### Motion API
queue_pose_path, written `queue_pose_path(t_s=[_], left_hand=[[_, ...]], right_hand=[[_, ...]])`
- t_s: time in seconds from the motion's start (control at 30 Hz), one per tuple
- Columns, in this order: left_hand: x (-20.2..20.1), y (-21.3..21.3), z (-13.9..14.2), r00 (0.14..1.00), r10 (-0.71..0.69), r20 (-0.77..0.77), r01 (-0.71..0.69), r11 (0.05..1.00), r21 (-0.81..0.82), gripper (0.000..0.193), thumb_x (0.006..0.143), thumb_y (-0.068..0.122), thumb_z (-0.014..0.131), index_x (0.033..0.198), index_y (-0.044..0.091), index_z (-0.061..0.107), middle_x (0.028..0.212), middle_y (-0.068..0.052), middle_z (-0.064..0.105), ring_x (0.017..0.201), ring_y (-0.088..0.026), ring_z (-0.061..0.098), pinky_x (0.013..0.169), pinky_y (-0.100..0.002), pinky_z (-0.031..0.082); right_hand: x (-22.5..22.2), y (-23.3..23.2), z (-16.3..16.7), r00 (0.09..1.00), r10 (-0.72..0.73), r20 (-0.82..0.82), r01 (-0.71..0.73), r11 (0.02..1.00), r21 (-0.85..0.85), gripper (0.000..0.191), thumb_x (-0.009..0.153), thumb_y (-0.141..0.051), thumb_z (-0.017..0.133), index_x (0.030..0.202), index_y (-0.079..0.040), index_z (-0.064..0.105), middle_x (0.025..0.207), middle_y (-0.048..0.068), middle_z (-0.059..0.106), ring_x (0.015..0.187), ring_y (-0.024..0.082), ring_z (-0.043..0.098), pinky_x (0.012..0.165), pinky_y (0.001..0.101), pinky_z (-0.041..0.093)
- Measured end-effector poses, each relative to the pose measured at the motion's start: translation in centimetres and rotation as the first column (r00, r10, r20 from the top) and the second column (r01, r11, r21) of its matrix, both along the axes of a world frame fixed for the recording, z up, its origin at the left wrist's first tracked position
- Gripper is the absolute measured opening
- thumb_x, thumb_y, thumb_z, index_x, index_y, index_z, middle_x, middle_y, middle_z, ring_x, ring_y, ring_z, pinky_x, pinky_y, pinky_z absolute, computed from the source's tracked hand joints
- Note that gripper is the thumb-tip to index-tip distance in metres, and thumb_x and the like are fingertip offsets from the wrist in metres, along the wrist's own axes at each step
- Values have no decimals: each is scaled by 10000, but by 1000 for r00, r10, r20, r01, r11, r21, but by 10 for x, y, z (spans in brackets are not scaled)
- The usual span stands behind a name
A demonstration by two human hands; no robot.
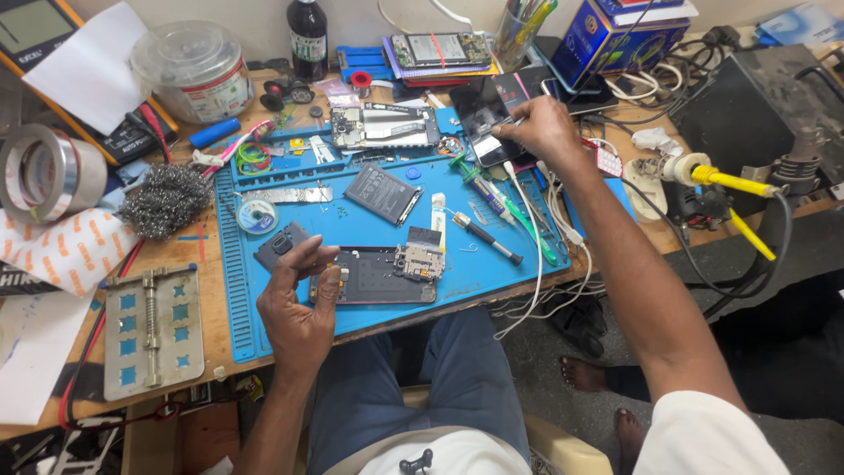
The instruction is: The person disassembles a smartphone at a repair bench. They pry open the back cover, lift out the battery, use a screwdriver on internal components, peel adhesive from a screen panel, and handle the phone frame and parts on a blue mat.
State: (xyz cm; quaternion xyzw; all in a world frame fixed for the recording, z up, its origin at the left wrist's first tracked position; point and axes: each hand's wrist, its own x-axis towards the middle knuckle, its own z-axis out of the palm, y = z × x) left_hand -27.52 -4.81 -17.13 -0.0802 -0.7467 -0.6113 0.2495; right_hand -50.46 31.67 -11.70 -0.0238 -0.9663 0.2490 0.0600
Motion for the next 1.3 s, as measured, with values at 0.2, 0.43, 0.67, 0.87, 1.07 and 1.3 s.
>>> queue_pose_path(t_s=[0.2, 0.43, 0.67, 0.87, 1.07, 1.3], left_hand=[[-2, -3, -3, 999, 40, -33, -42, 997, -68, 374, 969, 63, 735, 1325, 20, 629, 1126, -106, 767, 992, -178, 735, 913, -323, 582], [4, -15, -8, 998, -53, -33, 55, 997, 57, 350, 1043, 37, 727, 1375, 51, 618, 1212, -88, 740, 1115, -169, 717, 978, -324, 603], [-1, -37, 16, 992, -118, -45, 88, 900, -426, 467, 918, 58, 814, 1350, 111, 643, 1255, -88, 728, 1175, -282, 656, 1014, -408, 538], [-63, -28, 38, 961, -259, -95, 130, 729, -672, 624, 837, 117, 849, 1408, 121, 596, 1267, -123, 685, 1184, -350, 594, 1019, -464, 493], [-149, 3, 37, 837, -547, 21, 299, 425, -854, 825, 688, 132, 898, 1440, 117, 560, 1323, -85, 676, 1212, -339, 555, 1048, -453, 451], [-165, 12, 44, 820, -559, 121, 305, 248, -919, 808, 632, 213, 952, 1369, 145, 627, 1264, -66, 690, 1221, -320, 555, 1032, -450, 445]], right_hand=[[-7, 5, -11, 967, 167, -192, -85, 923, 374, 478, 721, -485, 951, 984, -98, 851, 932, 222, 753, 909, 380, 705, 854, 457, 546], [63, 0, -9, 817, 330, -473, -277, 944, 180, 176, 932, -113, 831, 1060, 3, 799, 884, 130, 727, 760, 227, 689, 694, 400, 539], [221, -73, -15, 926, 255, -278, -256, 966, 31, 202, 967, -90, 798, 1165, -57, 777, 1085, 134, 747, 853, 232, 716, 735, 349, 558], [219, -90, -20, 909, 239, -342, -279, 957, -74, 257, 919, -65, 762, 1174, -39, 740, 1109, 142, 739, 982, 283, 742, 846, 387, 576], [227, -89, -21, 909, 277, -312, -304, 952, -39, 253, 947, -56, 739, 1201, -43, 737, 1164, 144, 744, 1060, 315, 726, 902, 411, 571], [241, -105, -21, 852, 415, -320, -444, 896, -23, 676, 790, -128, 846, 1398, -7, 575, 1352, 221, 636, 1250, 402, 615, 1052, 476, 491]])
